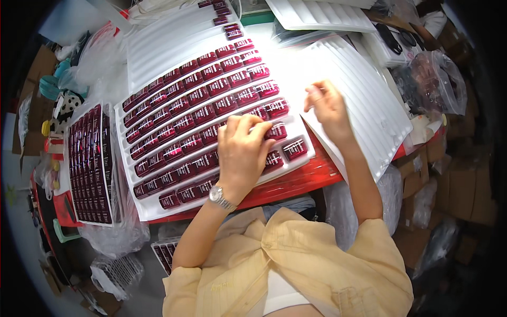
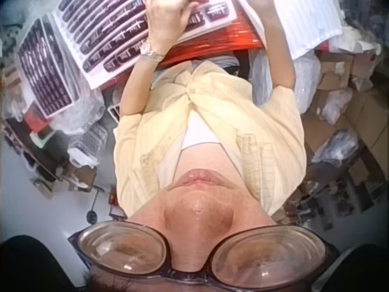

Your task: The person repeatedly picks small maroon cosmetic bottles from a red tray and places them into individual clear plastic sleeves, then returns the sleeved bottles to the tray. The person also handles white foam inserts and stacks them on the table.

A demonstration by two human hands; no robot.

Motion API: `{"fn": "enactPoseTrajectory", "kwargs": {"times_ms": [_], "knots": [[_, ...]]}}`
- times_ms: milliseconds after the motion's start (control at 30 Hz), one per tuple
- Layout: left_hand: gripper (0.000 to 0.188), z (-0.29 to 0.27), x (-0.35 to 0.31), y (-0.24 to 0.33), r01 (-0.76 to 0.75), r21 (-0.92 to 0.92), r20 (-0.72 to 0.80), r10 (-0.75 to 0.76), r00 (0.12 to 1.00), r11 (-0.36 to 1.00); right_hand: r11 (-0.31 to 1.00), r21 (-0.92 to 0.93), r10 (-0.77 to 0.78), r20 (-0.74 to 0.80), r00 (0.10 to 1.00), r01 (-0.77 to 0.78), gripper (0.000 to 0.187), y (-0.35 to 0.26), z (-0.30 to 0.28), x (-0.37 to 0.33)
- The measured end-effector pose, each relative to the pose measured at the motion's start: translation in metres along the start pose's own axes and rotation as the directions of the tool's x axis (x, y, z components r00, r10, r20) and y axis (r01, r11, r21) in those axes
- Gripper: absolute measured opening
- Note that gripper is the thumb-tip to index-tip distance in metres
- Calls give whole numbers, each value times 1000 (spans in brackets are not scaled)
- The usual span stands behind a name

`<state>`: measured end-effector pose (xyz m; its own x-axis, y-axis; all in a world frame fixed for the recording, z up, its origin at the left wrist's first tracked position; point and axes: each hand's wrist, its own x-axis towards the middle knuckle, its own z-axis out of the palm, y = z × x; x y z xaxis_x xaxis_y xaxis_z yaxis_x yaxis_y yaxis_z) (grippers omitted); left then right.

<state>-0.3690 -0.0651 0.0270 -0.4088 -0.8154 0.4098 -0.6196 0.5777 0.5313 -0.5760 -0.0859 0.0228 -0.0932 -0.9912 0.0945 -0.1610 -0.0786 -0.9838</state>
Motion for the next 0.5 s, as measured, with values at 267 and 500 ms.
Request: {"fn": "enactPoseTrajectory", "kwargs": {"times_ms": [267, 500], "knots": [[37, -32, -24, -16, 76, 193, -4, -76, 997, 978, 943, 333, 12, 5, 1000, -13, 27, -30, 16, -46], [32, -14, -25, 15, 242, -666, -42, -360, 932, 706, 919, -130, -377, -11, 926, 373, 40, -31, 66, -68]]}}
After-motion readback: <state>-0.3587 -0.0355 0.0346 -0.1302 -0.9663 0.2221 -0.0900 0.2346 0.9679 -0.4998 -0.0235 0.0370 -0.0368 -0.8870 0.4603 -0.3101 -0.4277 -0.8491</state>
